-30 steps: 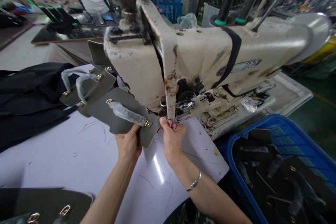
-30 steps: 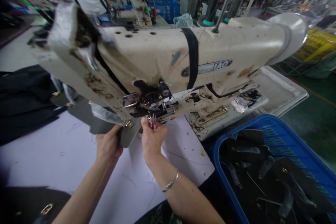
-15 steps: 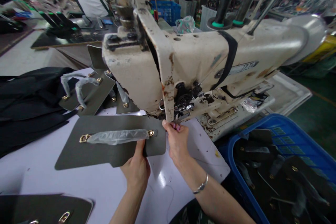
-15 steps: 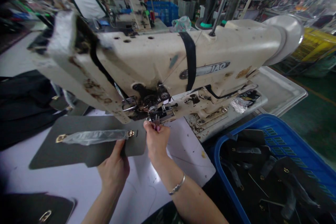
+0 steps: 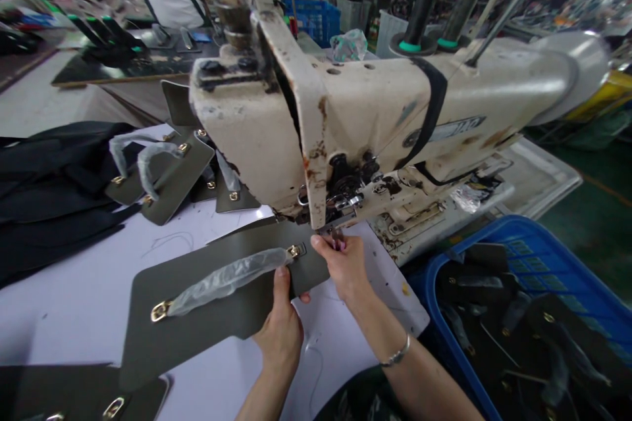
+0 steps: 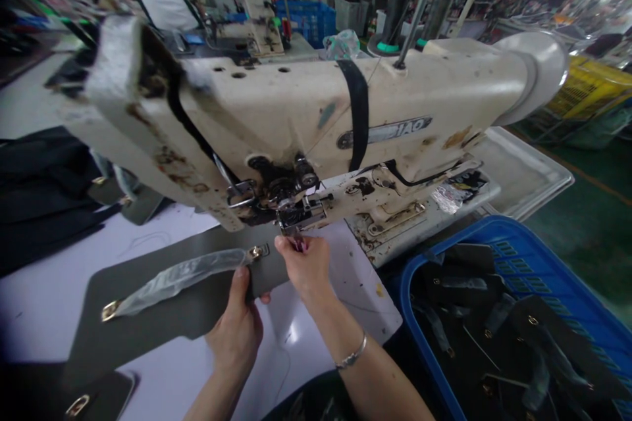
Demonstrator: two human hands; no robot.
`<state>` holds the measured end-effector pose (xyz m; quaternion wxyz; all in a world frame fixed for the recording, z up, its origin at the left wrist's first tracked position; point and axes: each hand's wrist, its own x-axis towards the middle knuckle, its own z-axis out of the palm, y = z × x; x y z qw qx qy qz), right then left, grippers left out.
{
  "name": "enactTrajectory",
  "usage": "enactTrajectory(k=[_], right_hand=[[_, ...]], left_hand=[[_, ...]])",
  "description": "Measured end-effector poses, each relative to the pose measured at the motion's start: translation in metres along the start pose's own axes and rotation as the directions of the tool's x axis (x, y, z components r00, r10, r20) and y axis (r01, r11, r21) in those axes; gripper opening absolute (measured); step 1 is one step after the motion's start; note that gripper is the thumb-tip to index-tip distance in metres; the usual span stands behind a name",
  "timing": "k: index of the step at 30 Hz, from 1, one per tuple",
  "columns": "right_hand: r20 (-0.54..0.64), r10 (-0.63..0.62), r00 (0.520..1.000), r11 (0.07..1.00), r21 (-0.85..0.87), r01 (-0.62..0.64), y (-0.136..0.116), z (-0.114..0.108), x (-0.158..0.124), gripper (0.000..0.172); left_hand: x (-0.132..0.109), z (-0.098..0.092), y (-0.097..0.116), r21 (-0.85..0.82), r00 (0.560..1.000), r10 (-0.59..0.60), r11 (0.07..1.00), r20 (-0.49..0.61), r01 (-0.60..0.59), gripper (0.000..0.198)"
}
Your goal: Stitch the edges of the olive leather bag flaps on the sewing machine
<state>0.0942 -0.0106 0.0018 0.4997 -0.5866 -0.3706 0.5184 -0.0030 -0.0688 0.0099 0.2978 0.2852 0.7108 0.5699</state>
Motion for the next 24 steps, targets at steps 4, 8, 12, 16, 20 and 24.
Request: enactTrajectory(k=[4,8,12,16,20,24], right_hand=[[-0.025,0.043,0.999,0.991,0.131,-0.039,-0.001,0.005,0.007,0.031],[-0.056,0.021,0.998,0.988,0.153,-0.012,-0.004,0.008,0.013,0.036],[-0.047,-0.024,0.999,0.993,0.111,0.029,-0.004,0.006,0.015,0.042],[-0.008,-0.059,0.998,0.998,-0.007,0.059,-0.007,-0.001,0.015,0.049],[0.033,-0.151,0.988,0.958,-0.243,0.155,-0.019,-0.016,0.011,0.041],[-0.054,-0.374,0.926,0.876,-0.349,0.334,-0.041,-0.023,-0.011,0.026]], left_hand=[[-0.003,0.005,0.004,-0.028,1.0,-0.02,0.999,0.02,0.02,0.029],[0.003,0.012,0.004,-0.102,0.994,-0.105,0.989,0.043,0.109,0.032],[0.0,0.009,-0.003,-0.203,0.965,-0.186,0.954,0.183,0.222,0.038],[-0.009,-0.013,0.004,0.054,0.538,-0.253,0.932,0.804,0.358,0.042],[0.02,-0.031,0.034,-0.016,0.546,-0.036,0.996,0.837,0.09,0.037],[0.101,-0.027,0.048,0.125,0.798,0.441,0.84,0.41,-0.528,0.027]])
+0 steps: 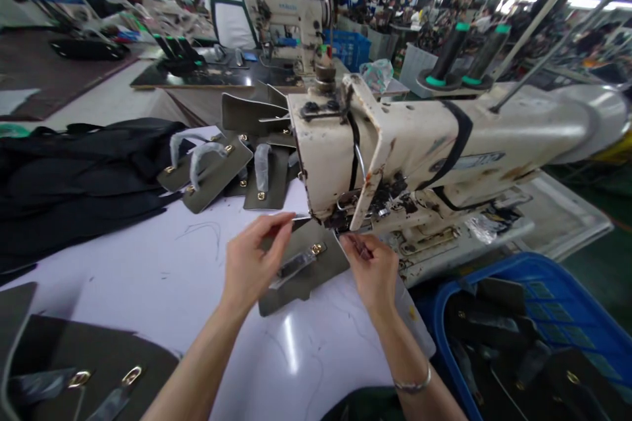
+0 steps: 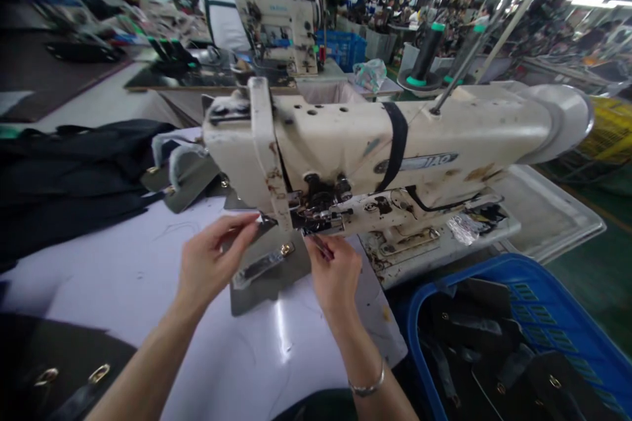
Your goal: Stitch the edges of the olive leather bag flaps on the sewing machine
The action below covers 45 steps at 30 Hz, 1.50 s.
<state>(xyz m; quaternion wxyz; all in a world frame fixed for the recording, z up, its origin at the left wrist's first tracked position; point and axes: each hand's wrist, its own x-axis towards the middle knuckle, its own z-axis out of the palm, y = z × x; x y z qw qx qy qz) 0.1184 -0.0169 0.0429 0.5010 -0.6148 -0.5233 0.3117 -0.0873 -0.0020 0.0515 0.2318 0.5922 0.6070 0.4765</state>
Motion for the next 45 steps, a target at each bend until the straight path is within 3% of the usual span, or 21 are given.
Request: enactTrajectory(k=[2,3,4,7,10,12,15,19,27,31,34,36,39,41,43,45], right_hand=[[0.069,-0.013,0.998,0.996,0.087,0.007,-0.016,-0.002,-0.011,0.025],[0.167,0.02,0.986,0.985,0.166,-0.048,-0.025,0.0,-0.017,0.026],[0.289,0.069,0.955,0.957,0.251,-0.145,-0.033,0.003,-0.022,0.028],[0.623,0.184,0.76,0.715,0.446,-0.539,-0.05,0.018,-0.032,0.04],[0.779,0.223,0.586,0.35,0.497,-0.794,-0.053,0.036,-0.028,0.042],[0.811,0.255,0.527,0.166,0.5,-0.85,-0.05,0.046,-0.021,0.037],[0.821,0.312,0.477,0.005,0.501,-0.865,-0.045,0.06,-0.012,0.037],[0.824,0.312,0.472,-0.111,0.525,-0.844,-0.047,0.073,-0.005,0.046],[0.77,0.359,0.528,-0.137,0.603,-0.786,-0.045,0.088,0.009,0.035],[0.746,0.381,0.546,-0.106,0.622,-0.776,-0.039,0.091,0.01,0.035],[0.769,0.334,0.546,-0.087,0.602,-0.794,-0.034,0.087,0.003,0.036],[0.789,0.3,0.536,-0.059,0.576,-0.815,-0.031,0.082,-0.003,0.033],[0.795,0.265,0.545,0.027,0.559,-0.829,-0.03,0.075,-0.011,0.029],[0.787,0.252,0.563,0.114,0.554,-0.825,-0.031,0.069,-0.016,0.035],[0.758,0.249,0.603,0.238,0.555,-0.797,-0.032,0.06,-0.02,0.042],[0.693,0.259,0.673,0.421,0.546,-0.724,-0.029,0.049,-0.024,0.044]], left_hand=[[0.031,-0.001,-0.025,0.308,0.968,0.138,0.93,0.209,-0.2,0.031],[0.043,0.001,-0.037,0.381,0.934,0.134,0.887,0.332,-0.263,0.033],[0.05,0.004,-0.046,0.436,0.916,0.097,0.856,0.389,-0.276,0.033],[0.056,0.015,-0.06,0.558,0.9,-0.004,0.786,0.436,-0.267,0.03],[0.046,0.014,-0.053,0.637,0.942,0.014,0.733,0.335,-0.238,0.031],[0.038,0.006,-0.043,0.683,0.982,0.083,0.709,0.167,-0.176,0.035],[0.028,-0.007,-0.028,0.709,0.985,0.173,0.696,-0.014,-0.113,0.036],[0.021,-0.015,-0.019,0.696,0.974,0.222,0.706,-0.043,-0.13,0.034],[0.015,-0.013,-0.019,0.7,0.972,0.228,0.704,-0.063,-0.12,0.034],[0.018,-0.021,-0.021,0.732,0.982,0.186,0.664,0.034,-0.152,0.034],[0.039,-0.033,-0.017,0.793,0.989,0.106,0.592,0.1,-0.143,0.033],[0.067,-0.041,-0.01,0.831,0.992,0.123,0.548,0.04,-0.102,0.035],[0.12,-0.051,0.005,0.825,0.944,0.305,0.561,-0.127,-0.071,0.042],[0.147,-0.053,0.013,0.796,0.922,0.374,0.586,-0.098,-0.153,0.051],[0.157,-0.048,0.016,0.759,0.92,0.39,0.611,-0.041,-0.225,0.062],[0.145,-0.037,0.014,0.712,0.925,0.381,0.651,-0.003,-0.265,0.058]])
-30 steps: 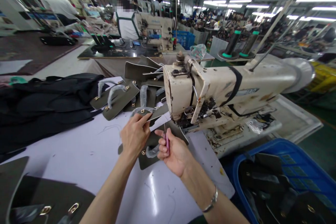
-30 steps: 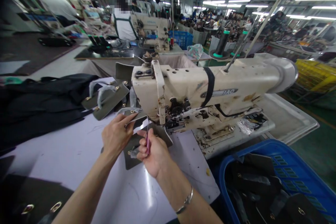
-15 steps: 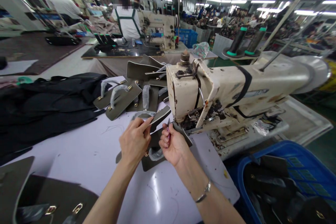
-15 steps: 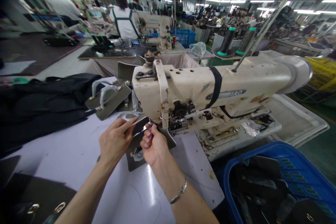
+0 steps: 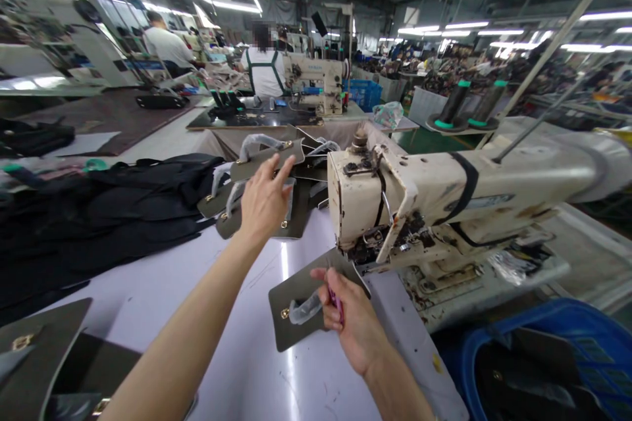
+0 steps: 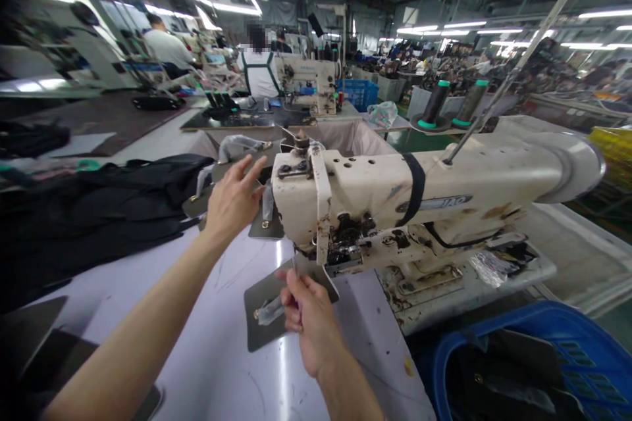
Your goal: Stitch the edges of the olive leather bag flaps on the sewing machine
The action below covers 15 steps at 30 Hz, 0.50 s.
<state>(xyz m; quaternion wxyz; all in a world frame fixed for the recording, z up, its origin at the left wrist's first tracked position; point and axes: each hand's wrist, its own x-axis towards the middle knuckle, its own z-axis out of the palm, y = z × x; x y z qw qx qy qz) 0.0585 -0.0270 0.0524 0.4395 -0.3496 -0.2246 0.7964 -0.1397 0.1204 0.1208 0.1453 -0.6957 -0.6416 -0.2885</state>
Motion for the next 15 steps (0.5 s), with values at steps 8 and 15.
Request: enactTrajectory(k=[8,15], right_hand=[[-0.16,-0.681,0.715,0.492,-0.823,0.285,-0.025,-0.071,-0.014,0.033],[-0.071,-0.472,0.879,0.557,-0.796,0.235,-0.019,-0.099,0.003,0.05]], left_hand=[[-0.18,0.002,0.083,-0.636,0.975,0.214,0.761,0.061,-0.127,0.013],[-0.264,0.063,0.138,-0.771,0.774,0.099,0.231,0.625,0.593,0.041]])
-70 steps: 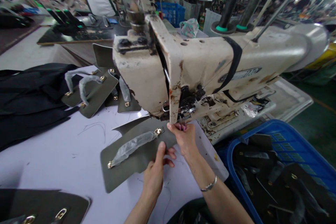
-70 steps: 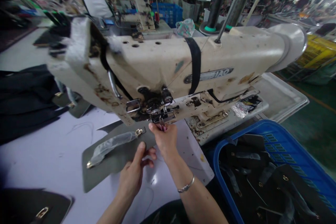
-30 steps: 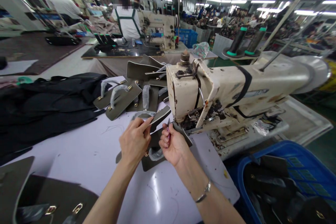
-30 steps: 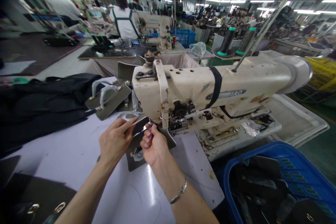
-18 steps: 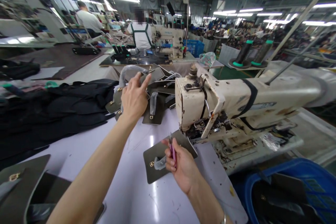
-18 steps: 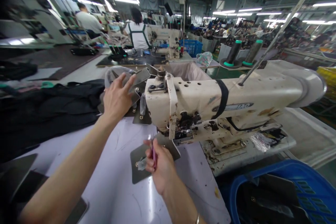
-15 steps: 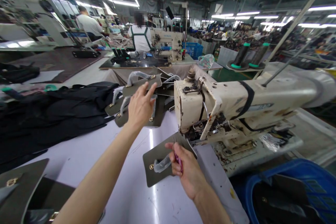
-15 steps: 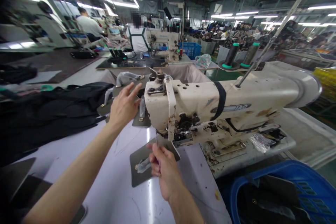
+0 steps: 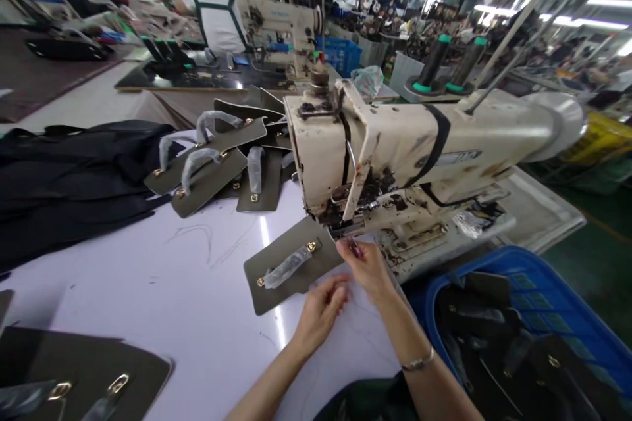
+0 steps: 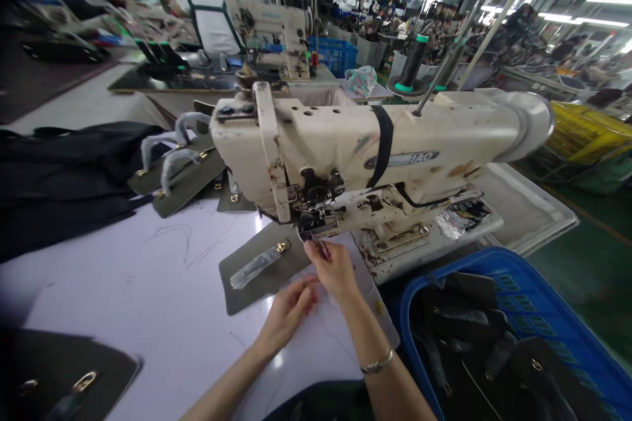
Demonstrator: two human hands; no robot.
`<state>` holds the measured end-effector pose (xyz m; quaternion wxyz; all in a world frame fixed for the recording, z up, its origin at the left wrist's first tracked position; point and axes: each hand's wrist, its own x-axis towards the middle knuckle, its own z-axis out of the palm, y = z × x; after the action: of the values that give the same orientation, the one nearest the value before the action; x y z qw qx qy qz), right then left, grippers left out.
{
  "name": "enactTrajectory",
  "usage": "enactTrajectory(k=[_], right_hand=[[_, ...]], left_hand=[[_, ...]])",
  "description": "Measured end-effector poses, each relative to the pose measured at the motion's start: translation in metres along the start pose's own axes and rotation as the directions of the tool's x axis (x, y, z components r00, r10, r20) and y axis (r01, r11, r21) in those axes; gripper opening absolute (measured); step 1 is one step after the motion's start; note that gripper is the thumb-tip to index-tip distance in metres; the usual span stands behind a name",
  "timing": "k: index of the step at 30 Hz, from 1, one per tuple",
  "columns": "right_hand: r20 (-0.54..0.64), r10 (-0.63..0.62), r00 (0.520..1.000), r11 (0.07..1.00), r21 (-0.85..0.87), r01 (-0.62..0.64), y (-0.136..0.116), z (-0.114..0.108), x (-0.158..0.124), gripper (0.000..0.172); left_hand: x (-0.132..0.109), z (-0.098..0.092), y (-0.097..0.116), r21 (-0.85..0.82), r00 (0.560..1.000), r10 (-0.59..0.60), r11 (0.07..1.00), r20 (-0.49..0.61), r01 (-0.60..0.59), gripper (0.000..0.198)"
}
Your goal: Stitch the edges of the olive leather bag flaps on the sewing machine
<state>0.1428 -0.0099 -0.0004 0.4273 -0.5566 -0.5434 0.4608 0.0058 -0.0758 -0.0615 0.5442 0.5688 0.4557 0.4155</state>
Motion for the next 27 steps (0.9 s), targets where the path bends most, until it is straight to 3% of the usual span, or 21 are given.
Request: enactTrajectory(k=[3,7,11,19,27], right_hand=[[0.1,0.07,0.993,0.97,0.224,-0.091,-0.005,0.003,-0.001,0.045],[0.205,0.17,0.964,0.886,0.396,-0.241,-0.02,0.001,-0.002,0.046],[0.253,0.227,0.941,0.829,0.456,-0.323,-0.024,0.0,0.0,0.046],[0.215,0.231,0.949,0.822,0.479,-0.308,-0.026,-0.004,0.005,0.039],[0.171,0.183,0.968,0.884,0.401,-0.238,-0.02,-0.008,0.008,0.027]], left_hand=[[0.015,0.011,-0.02,-0.237,0.991,-0.022,0.971,-0.132,-0.01,0.057],[0.023,0.014,-0.02,-0.253,0.955,0.033,0.961,-0.293,-0.111,0.058],[0.022,0.012,-0.01,-0.23,0.941,0.076,0.96,-0.33,-0.158,0.062],[0.029,0.012,-0.006,-0.208,0.902,0.049,0.966,-0.428,-0.151,0.046],[0.022,0.016,0.017,-0.436,0.895,-0.102,0.893,-0.434,-0.109,0.036]])
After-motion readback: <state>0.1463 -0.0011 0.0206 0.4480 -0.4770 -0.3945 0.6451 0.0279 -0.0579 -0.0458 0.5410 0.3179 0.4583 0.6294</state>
